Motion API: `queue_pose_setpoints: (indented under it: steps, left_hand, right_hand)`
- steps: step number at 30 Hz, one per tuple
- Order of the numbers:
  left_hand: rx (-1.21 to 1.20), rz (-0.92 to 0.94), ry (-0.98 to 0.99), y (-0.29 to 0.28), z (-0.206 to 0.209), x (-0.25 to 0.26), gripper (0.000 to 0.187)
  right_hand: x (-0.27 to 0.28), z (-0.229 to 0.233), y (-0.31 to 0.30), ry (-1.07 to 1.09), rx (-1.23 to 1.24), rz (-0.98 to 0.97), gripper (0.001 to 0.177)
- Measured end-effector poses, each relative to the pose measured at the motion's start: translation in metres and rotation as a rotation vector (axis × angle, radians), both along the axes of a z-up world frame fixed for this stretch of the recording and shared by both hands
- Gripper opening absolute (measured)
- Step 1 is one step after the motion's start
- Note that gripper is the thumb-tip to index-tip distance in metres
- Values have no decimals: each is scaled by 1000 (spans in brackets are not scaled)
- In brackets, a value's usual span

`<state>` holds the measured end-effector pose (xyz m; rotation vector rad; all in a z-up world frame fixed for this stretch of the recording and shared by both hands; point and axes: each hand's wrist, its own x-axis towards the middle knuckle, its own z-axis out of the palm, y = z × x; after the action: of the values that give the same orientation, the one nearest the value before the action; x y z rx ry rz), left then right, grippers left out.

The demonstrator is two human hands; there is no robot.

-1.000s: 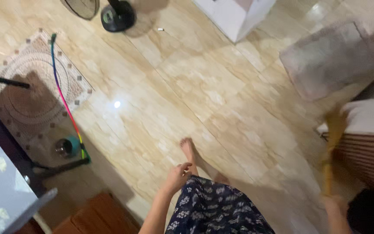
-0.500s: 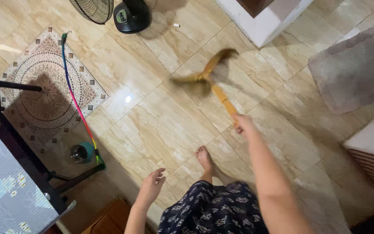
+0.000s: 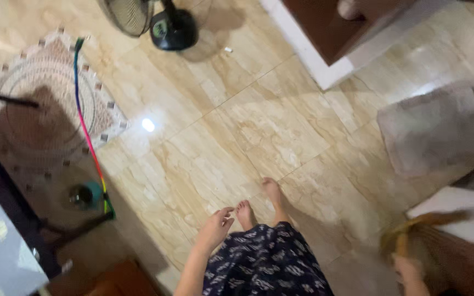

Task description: The person sweeps the floor with a broom, places a pillow on a seat, hangs a cord on a wire rack, places shampoo sachets on a bathroom shelf, and pours water into the toilet bowl using a dipper.

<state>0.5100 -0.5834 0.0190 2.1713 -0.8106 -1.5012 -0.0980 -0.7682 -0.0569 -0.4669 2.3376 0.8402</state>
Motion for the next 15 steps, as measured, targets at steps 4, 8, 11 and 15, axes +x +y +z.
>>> queue_pose_setpoints:
  steps: [4,8,11,15]
  left_hand:
    - [-106,158,9,24,-30,-9,37]
    - [-95,234,-79,67,-55,-21,38]
    - [132,390,-13,74,-63,-37,39]
    - [72,504,-46,82,-54,-70,40]
  right_hand:
    - [63,-39,-40,-147,-72,92,56]
    - [222,-73,-138,-742,-216,301,43]
    - [349,-120,-215,-1075,-326,12,39]
    - [444,-146,-261,-1176,-327,-133,30]
